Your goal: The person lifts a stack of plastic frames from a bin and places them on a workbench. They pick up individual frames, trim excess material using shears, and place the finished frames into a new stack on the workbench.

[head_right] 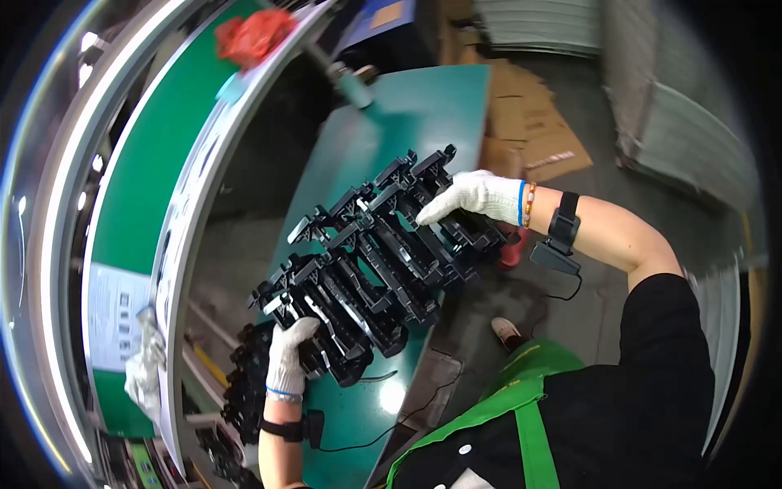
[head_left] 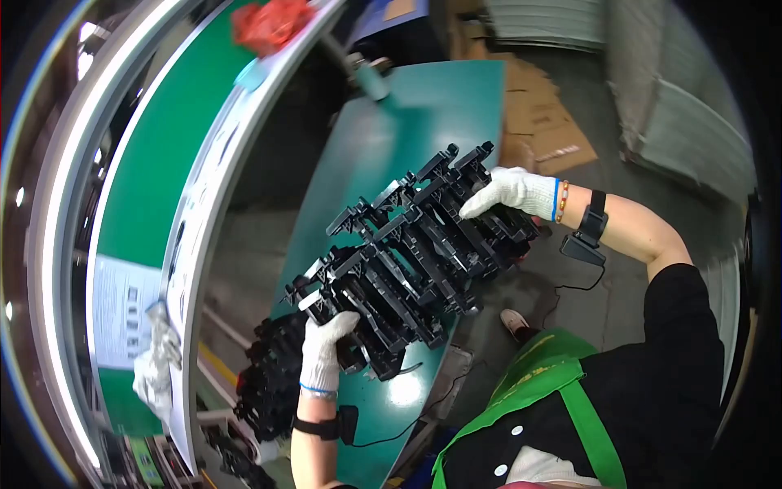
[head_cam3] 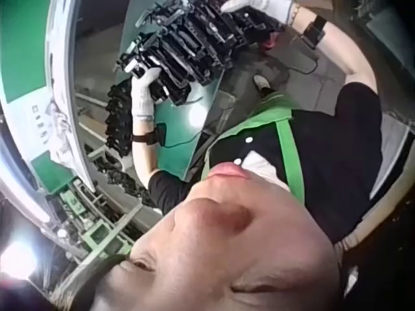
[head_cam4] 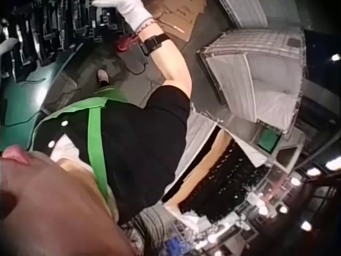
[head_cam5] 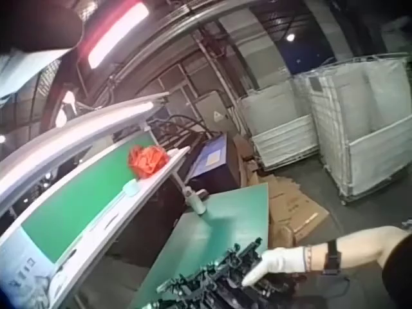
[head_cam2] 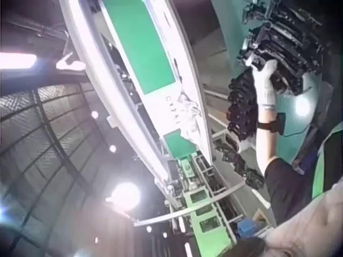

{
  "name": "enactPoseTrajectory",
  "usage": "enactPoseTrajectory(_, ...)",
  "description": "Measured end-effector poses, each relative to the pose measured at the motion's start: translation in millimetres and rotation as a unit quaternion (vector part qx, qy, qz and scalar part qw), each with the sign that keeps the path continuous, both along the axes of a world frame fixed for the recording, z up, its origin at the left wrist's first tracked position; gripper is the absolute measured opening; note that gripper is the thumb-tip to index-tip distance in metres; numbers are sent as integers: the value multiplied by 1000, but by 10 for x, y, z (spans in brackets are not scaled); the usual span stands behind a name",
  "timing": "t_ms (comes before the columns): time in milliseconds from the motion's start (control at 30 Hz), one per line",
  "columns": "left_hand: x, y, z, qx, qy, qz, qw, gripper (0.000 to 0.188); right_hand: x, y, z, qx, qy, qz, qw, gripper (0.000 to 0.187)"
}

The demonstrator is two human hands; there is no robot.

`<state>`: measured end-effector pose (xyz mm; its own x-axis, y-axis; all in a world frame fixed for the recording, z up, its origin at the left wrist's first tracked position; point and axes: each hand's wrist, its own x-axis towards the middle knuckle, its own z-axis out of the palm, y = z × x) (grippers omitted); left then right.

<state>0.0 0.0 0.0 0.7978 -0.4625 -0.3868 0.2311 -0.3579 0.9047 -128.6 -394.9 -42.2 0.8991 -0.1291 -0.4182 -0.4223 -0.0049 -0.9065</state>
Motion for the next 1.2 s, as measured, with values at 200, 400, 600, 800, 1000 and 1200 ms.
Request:
enactPoseTrajectory(200, 137, 477, -500, 19, 52, -172, 983, 55, -1053, 818, 328, 121, 18, -161, 979, 37)
enactPoseTrajectory(400, -257, -1067, 207, 43, 173, -378, 909, 74, -2472, 925, -139, 83, 19, -411, 908, 47)
enactPoseTrajectory(600, -2007, -2055, 58, 35, 145, -551, 821, 71, -4654, 1539, -501, 77, 39, -578, 812, 47)
enactPoseTrajectory(800, -3659, -3105, -582, -16, 218, -735, 642, 56, -6213, 2427, -36, 144, 29, -719, 680, 43)
enactPoseTrajectory(1000, -5350, -3715, -1074, 136, 260, -790, 539, 48, -7548, 2914, -626, 205, -45, -793, 571, 31)
enactPoseTrajectory(1200, -6562, -4078, -1289, 178, 216, -838, 470, 40, -8106, 3012, -860, 205, -26, -840, 502, 33)
